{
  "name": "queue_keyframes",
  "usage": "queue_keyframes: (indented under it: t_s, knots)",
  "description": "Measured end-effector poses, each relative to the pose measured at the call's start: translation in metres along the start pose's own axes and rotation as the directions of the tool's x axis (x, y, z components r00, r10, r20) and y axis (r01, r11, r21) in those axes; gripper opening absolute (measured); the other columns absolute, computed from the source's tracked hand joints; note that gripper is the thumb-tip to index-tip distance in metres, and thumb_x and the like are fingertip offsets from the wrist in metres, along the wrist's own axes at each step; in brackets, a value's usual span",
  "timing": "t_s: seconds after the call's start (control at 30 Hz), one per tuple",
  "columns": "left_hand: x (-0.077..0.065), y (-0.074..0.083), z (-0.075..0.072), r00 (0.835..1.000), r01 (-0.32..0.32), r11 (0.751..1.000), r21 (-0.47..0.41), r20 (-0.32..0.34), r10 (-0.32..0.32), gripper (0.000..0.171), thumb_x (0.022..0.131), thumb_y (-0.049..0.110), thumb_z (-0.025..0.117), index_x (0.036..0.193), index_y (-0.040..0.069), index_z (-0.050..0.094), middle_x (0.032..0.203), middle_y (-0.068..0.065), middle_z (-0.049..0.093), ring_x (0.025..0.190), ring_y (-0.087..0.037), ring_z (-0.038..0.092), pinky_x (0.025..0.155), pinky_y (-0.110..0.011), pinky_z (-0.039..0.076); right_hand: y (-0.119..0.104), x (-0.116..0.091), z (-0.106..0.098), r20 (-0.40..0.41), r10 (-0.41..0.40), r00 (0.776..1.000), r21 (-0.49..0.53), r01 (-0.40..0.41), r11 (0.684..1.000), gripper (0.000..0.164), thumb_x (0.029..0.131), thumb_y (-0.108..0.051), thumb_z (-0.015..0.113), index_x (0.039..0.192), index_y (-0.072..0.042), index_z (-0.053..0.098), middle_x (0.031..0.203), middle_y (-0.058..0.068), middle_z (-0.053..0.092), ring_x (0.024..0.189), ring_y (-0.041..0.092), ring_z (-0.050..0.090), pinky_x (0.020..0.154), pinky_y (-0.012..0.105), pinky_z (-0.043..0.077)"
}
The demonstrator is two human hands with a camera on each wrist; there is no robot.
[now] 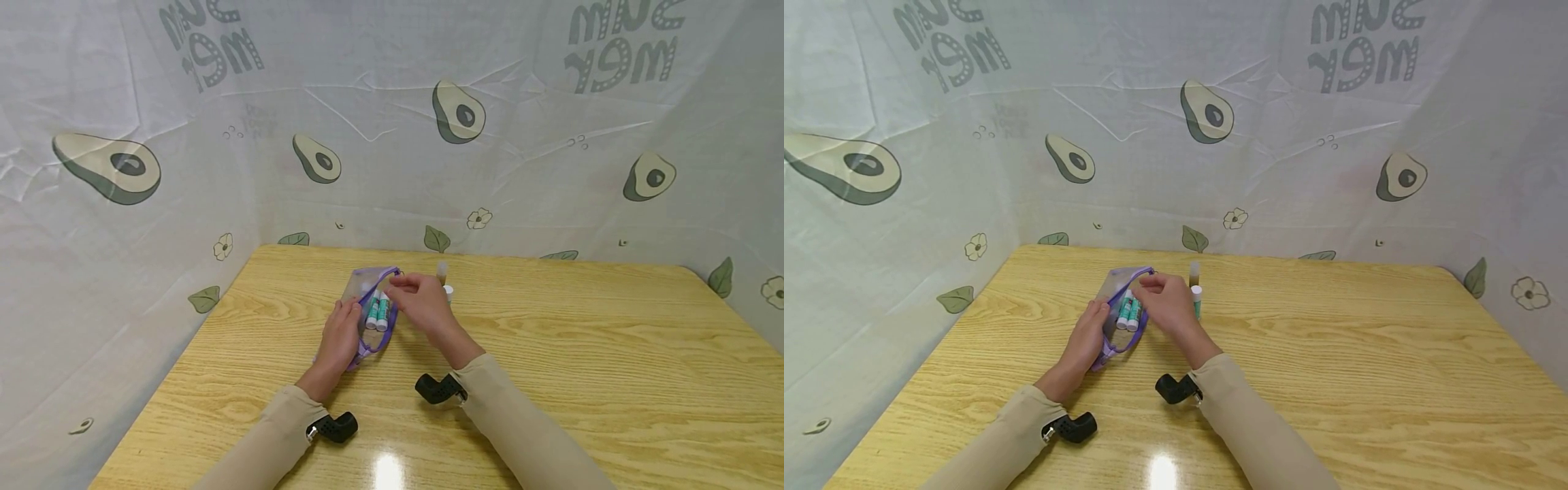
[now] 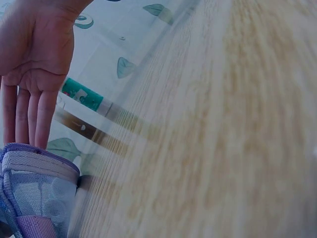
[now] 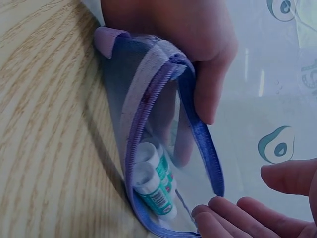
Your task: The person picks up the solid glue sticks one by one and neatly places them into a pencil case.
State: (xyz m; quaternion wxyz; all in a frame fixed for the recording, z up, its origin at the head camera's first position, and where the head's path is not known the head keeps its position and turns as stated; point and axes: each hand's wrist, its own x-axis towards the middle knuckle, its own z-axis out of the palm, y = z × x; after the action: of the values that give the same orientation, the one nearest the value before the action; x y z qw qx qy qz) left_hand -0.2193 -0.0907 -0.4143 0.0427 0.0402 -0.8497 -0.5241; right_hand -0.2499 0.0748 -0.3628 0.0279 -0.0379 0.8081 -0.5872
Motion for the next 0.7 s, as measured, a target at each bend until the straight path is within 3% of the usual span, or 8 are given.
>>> queue_keyframes:
  t_s: [0.17, 0.7]
  knots:
    - [0.000, 0.000, 0.000, 1.000, 0.016, 1.000, 0.000, 0.003, -0.016, 0.057, 0.114, 0.033, 0.029, 0.157, 0.001, 0.049, 0.170, -0.021, 0.039, 0.165, -0.044, 0.015, 0.133, -0.066, 0.013, -0.005, -0.003, -0.003, 0.007, -0.021, 1.000, 0.018, 0.021, 1.000, 0.037, 0.103, -0.022, 0.069, 0.134, -0.001, 0.070, 0.127, 0.018, 0.076, 0.118, 0.031, 0.074, 0.100, 0.041, 0.063]
    - [0.000, 0.001, -0.001, 1.000, 0.008, 1.000, 0.021, 0.000, -0.008, 0.057, 0.114, 0.032, 0.029, 0.157, -0.001, 0.049, 0.168, -0.022, 0.040, 0.164, -0.046, 0.018, 0.132, -0.067, 0.015, -0.018, -0.007, -0.012, 0.012, -0.061, 0.998, 0.007, 0.061, 0.998, 0.040, 0.102, -0.022, 0.070, 0.136, -0.002, 0.070, 0.126, 0.016, 0.077, 0.124, 0.031, 0.071, 0.105, 0.046, 0.059]
